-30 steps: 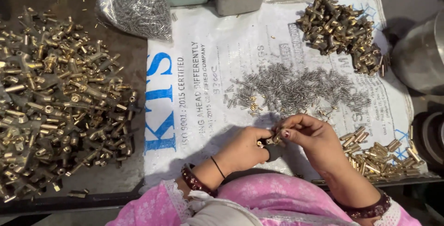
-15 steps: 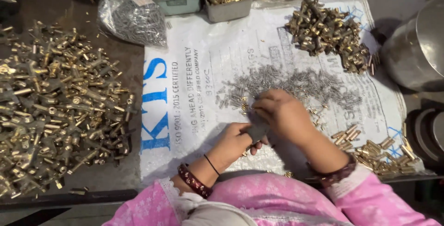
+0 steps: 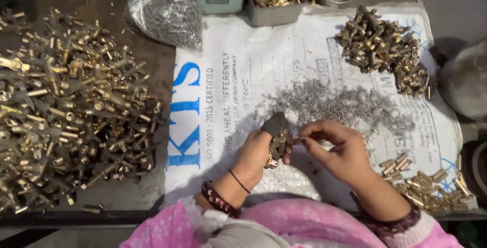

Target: Assembling small metal pins into brass components at a metal fabrication workbench.

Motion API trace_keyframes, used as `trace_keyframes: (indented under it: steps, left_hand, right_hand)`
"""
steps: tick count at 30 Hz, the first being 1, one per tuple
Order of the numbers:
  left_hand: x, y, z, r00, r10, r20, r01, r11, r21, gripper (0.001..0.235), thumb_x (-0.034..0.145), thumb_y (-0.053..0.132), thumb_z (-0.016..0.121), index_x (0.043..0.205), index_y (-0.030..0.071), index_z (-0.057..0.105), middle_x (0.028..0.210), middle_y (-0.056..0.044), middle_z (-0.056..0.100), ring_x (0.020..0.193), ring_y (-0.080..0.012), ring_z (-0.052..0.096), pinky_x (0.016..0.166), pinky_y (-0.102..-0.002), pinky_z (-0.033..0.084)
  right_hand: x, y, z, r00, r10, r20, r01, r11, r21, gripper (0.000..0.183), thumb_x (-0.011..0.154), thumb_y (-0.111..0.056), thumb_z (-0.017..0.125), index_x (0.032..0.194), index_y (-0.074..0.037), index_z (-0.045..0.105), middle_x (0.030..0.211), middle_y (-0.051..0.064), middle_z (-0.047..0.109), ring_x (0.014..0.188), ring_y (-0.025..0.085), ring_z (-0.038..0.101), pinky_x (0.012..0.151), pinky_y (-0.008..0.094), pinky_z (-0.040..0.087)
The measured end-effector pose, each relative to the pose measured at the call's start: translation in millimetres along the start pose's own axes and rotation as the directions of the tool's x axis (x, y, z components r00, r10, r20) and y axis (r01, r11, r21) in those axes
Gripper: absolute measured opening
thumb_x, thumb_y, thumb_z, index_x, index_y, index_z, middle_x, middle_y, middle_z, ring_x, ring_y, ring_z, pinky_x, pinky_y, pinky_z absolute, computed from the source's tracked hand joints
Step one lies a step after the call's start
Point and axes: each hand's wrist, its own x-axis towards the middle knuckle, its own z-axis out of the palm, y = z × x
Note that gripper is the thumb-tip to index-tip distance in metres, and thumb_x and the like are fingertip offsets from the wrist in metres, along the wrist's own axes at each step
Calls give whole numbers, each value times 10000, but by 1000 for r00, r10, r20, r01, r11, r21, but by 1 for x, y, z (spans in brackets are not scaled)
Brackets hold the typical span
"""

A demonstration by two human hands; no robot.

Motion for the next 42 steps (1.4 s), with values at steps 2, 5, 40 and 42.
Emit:
trace_keyframes:
  steps: [2,5,40,42]
  left_hand:
    - [4,-18,-7,998,36,42,-33,997,-72,419,1037,364,486,963,18,708,742,-78,707,548,-161,669,461,-279,490]
    - [15,-23,-12,992,85,97,-70,987,-144,346,1039,253,468,1031,5,710,774,-83,722,568,-171,675,504,-307,547]
    - [-88,172,-92,199,922,333,45,-348,936,225,919,-27,776,1131,-3,705,1189,-129,683,1117,-314,642,1009,-402,518]
    - [-63,144,-41,621,771,137,-476,232,848,438,723,-130,651,1112,62,714,1067,-80,717,949,-206,683,823,-321,558]
  right_hand:
    - [-2,-19,8,992,-125,-1,123,983,-138,152,879,-30,725,1030,-25,710,1054,113,740,971,229,734,868,319,584]
    - [1,-27,15,971,-240,1,231,933,-277,147,876,-58,731,1014,-26,695,1073,109,710,970,228,724,834,316,574]
    - [46,88,-167,827,-162,-538,-244,759,-604,252,976,-65,747,1226,-83,731,1236,148,675,1073,250,710,912,363,592]
    - [69,84,-170,851,-419,-317,-127,422,-898,405,854,-180,859,1234,-70,769,1249,184,669,1118,383,646,928,440,535]
